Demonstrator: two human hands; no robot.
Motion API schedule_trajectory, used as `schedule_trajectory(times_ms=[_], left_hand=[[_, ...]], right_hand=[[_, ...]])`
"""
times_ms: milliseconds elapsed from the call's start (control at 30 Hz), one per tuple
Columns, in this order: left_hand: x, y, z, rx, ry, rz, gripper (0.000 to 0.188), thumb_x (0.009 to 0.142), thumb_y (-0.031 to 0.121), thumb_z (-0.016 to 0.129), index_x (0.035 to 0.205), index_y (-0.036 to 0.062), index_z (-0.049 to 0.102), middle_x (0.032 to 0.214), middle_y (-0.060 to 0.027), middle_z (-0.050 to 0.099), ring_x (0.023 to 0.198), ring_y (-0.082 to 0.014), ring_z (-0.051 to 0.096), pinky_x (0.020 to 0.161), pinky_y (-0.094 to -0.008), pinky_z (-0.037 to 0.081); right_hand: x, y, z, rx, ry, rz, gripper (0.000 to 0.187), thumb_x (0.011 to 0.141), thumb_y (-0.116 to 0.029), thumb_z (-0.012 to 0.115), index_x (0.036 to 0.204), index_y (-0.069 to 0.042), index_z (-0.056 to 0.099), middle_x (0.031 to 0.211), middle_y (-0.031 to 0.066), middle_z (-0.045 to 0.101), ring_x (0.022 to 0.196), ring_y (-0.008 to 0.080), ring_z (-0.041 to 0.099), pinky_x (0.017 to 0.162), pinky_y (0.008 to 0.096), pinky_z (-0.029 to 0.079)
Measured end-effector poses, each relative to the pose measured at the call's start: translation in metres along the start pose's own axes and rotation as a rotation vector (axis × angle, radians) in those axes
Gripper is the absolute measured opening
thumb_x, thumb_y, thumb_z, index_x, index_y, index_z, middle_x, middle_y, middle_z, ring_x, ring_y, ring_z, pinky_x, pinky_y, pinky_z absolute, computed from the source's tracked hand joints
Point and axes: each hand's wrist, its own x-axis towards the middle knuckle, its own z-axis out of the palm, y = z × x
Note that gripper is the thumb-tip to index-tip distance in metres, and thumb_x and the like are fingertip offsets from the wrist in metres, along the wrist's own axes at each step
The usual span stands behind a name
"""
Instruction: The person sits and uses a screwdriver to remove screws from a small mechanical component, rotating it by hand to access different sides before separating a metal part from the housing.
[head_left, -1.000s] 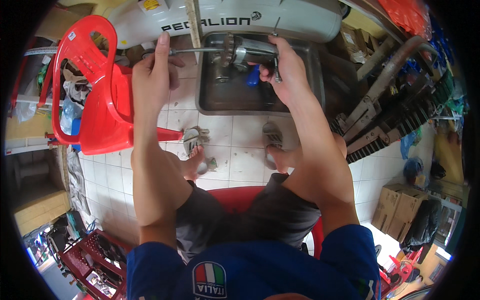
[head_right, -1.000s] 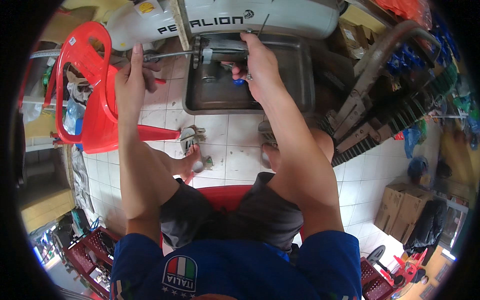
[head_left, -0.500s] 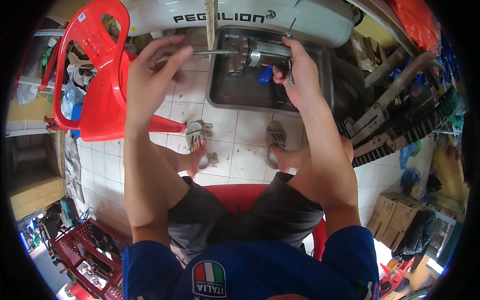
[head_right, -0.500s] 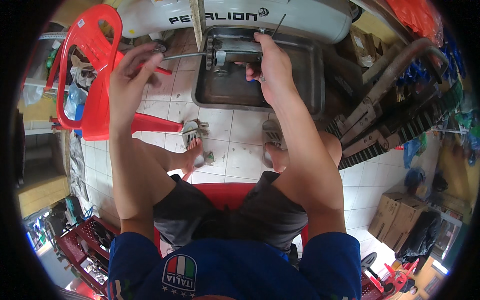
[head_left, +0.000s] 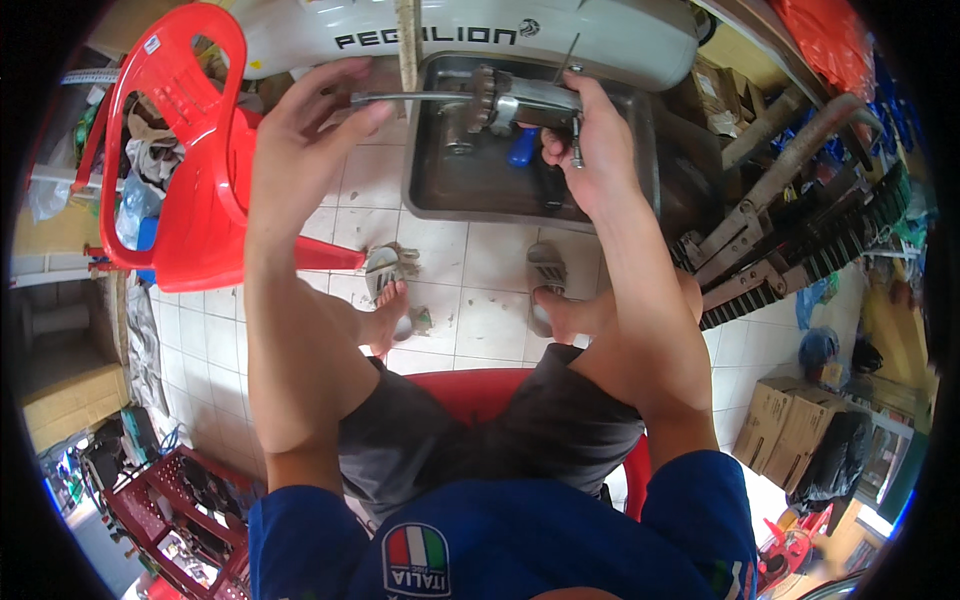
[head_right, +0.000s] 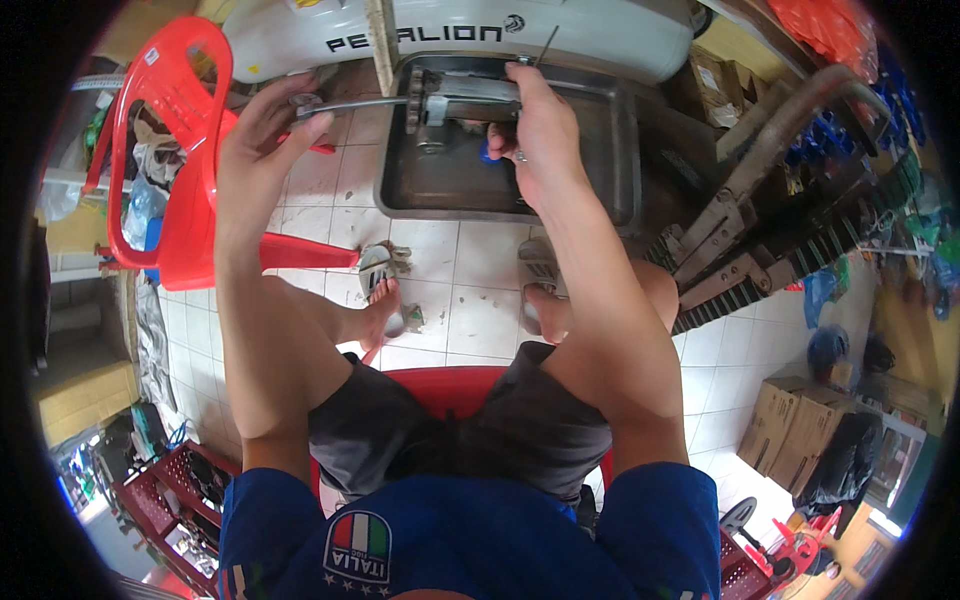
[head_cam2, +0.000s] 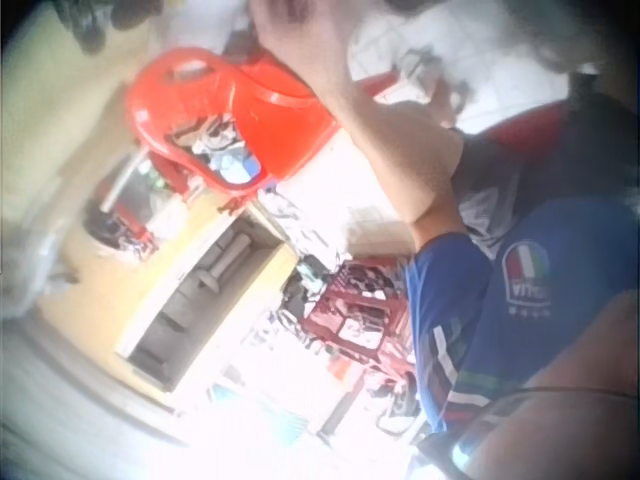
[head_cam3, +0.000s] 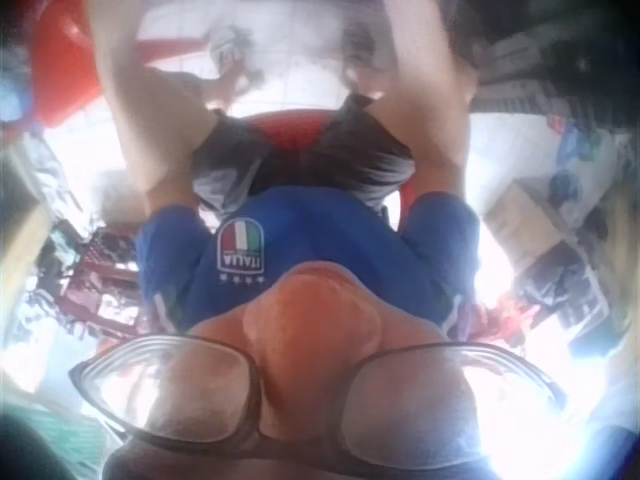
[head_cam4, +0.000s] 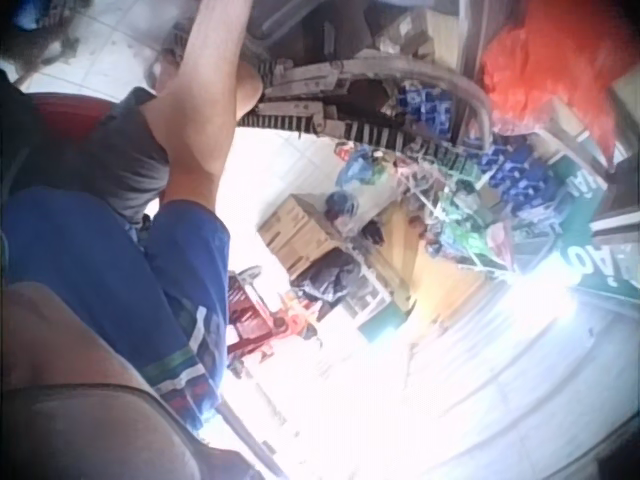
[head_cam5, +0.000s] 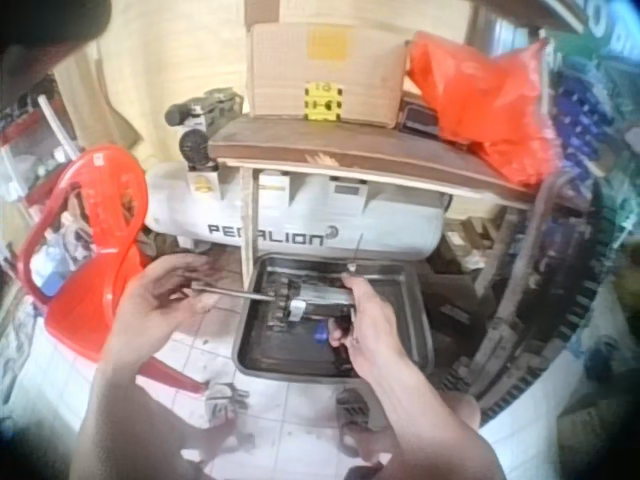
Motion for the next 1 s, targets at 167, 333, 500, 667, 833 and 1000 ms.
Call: schedule_trajectory(times_ms=[167,333,500,667,833,1000], left_hand=[[0.003,0.0,-0.007,0.073,0.063,-0.226,0.042,0.092,0.03,0.074,0.123,0.0017,0.066,0.092,-0.005,0.068,0.08,-0.0095,0.061,0.068,-0.0235,0.05],[-0.003,0.01,-0.001,-0.034,-0.016,0.017,0.04,0.093,0.029,0.073,0.12,0.0007,0.068,0.094,-0.0046,0.069,0.08,-0.0091,0.061,0.07,-0.0229,0.049],[0.002,0.006,-0.003,0.072,0.052,-0.148,0.041,0.095,0.027,0.069,0.125,-0.0012,0.065,0.103,-0.0067,0.07,0.082,-0.0099,0.062,0.073,-0.0234,0.05],[0.004,0.008,-0.012,-0.005,-0.044,-0.184,0.037,0.091,0.024,0.075,0.119,0.0013,0.067,0.089,-0.0045,0.068,0.075,-0.0078,0.06,0.065,-0.0222,0.047],[-0.001,0.01,-0.002,-0.006,0.063,-0.036,0.035,0.092,0.024,0.074,0.118,0.001,0.067,0.079,-0.0037,0.066,0.068,-0.0088,0.058,0.062,-0.0221,0.045],[0.001,0.001,-0.007,-0.026,-0.029,-0.121,0.035,0.092,0.023,0.074,0.119,0.0017,0.066,0.082,-0.0045,0.067,0.072,-0.0089,0.059,0.064,-0.0225,0.045]], right_hand=[[-0.001,-0.003,0.004,-0.024,0.018,0.003,0.037,0.099,-0.035,0.051,0.102,0.001,0.06,0.077,0.0164,0.068,0.049,0.0135,0.048,0.047,0.0301,0.041],[-0.004,-0.008,0.006,-0.023,0.018,0.04,0.037,0.1,-0.033,0.049,0.102,0.002,0.06,0.078,0.0174,0.069,0.049,0.0135,0.046,0.048,0.0307,0.041],[-0.005,-0.008,0.004,-0.038,0.01,0.023,0.036,0.099,-0.033,0.05,0.102,0.002,0.059,0.078,0.018,0.069,0.049,0.0133,0.047,0.047,0.0309,0.04],[-0.004,-0.009,0.003,-0.037,0.008,0.021,0.036,0.098,-0.033,0.052,0.102,0.001,0.059,0.077,0.0182,0.069,0.049,0.0134,0.047,0.046,0.031,0.04],[-0.002,-0.009,0.002,-0.049,0.01,0.02,0.034,0.097,-0.033,0.054,0.102,0.001,0.059,0.076,0.0185,0.069,0.048,0.0137,0.047,0.047,0.031,0.04],[0.0,-0.009,-0.004,-0.031,-0.017,-0.012,0.033,0.097,-0.032,0.054,0.099,0.0,0.059,0.076,0.0181,0.069,0.048,0.0137,0.047,0.047,0.0307,0.04]])
